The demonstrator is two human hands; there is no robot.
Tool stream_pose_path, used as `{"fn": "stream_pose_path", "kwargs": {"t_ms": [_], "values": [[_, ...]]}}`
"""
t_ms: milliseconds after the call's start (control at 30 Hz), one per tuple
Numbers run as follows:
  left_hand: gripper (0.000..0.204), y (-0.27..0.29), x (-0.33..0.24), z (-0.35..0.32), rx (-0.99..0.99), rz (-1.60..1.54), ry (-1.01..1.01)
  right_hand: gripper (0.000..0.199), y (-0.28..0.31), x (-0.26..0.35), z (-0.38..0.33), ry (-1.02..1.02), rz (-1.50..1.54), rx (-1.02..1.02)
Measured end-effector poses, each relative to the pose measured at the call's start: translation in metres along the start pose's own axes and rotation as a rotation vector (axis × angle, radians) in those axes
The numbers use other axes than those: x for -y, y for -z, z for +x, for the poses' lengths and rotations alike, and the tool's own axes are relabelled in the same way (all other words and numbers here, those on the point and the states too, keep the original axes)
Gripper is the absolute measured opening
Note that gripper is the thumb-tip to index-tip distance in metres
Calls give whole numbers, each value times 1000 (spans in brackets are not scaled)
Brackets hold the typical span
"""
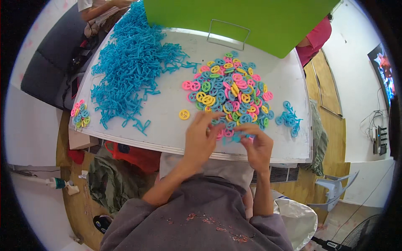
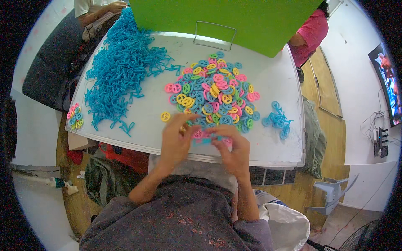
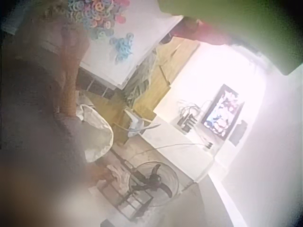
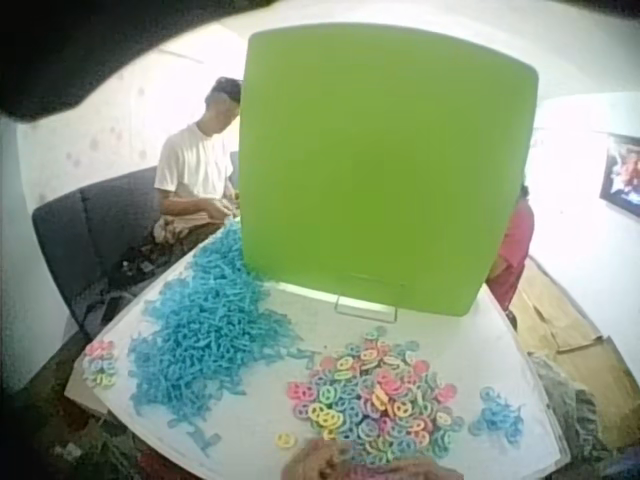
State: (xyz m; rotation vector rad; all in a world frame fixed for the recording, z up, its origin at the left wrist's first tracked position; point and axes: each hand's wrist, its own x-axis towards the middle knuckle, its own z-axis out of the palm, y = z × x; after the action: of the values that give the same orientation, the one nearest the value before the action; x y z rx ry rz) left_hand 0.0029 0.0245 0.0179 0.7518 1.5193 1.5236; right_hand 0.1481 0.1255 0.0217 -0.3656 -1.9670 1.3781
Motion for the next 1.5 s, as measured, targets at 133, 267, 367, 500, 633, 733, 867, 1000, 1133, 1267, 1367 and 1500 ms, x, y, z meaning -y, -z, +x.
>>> {"fn": "stream_pose_path", "kwargs": {"t_ms": [133,267,367,500,633,733,867,1000,1133,1267,1367,1500], "values": [[27,5,-2,42,-389,862,-649,14,-2,-10,-4,-293,190,-367],[17,12,9,50,-355,850,-635,18,-1,-10,-2,-347,180,-332],[15,15,8,52,-387,887,-653,19,-5,-9,2,-346,185,-344],[14,15,2,51,-375,908,-632,19,-7,-10,5,-388,151,-378],[17,21,1,56,-374,914,-625,20,-9,-9,4,-365,119,-346],[19,26,2,57,-358,907,-656,19,-12,-15,2,-329,86,-340],[19,29,-1,59,-414,860,-764,20,-15,-7,5,-407,98,-375],[22,28,-3,58,-392,760,-693,19,-15,-9,11,-278,12,-404],[22,26,-16,38,-193,335,-390,17,-17,-8,15,-287,-130,-363],[23,23,-12,22,16,-64,-246,16,-18,-8,15,-288,-148,-317],[25,24,-2,18,58,-123,-229,15,-19,-8,13,-292,-181,-296],[24,22,-3,15,42,-128,-224,15,-16,-12,11,-272,-174,-238]]}}
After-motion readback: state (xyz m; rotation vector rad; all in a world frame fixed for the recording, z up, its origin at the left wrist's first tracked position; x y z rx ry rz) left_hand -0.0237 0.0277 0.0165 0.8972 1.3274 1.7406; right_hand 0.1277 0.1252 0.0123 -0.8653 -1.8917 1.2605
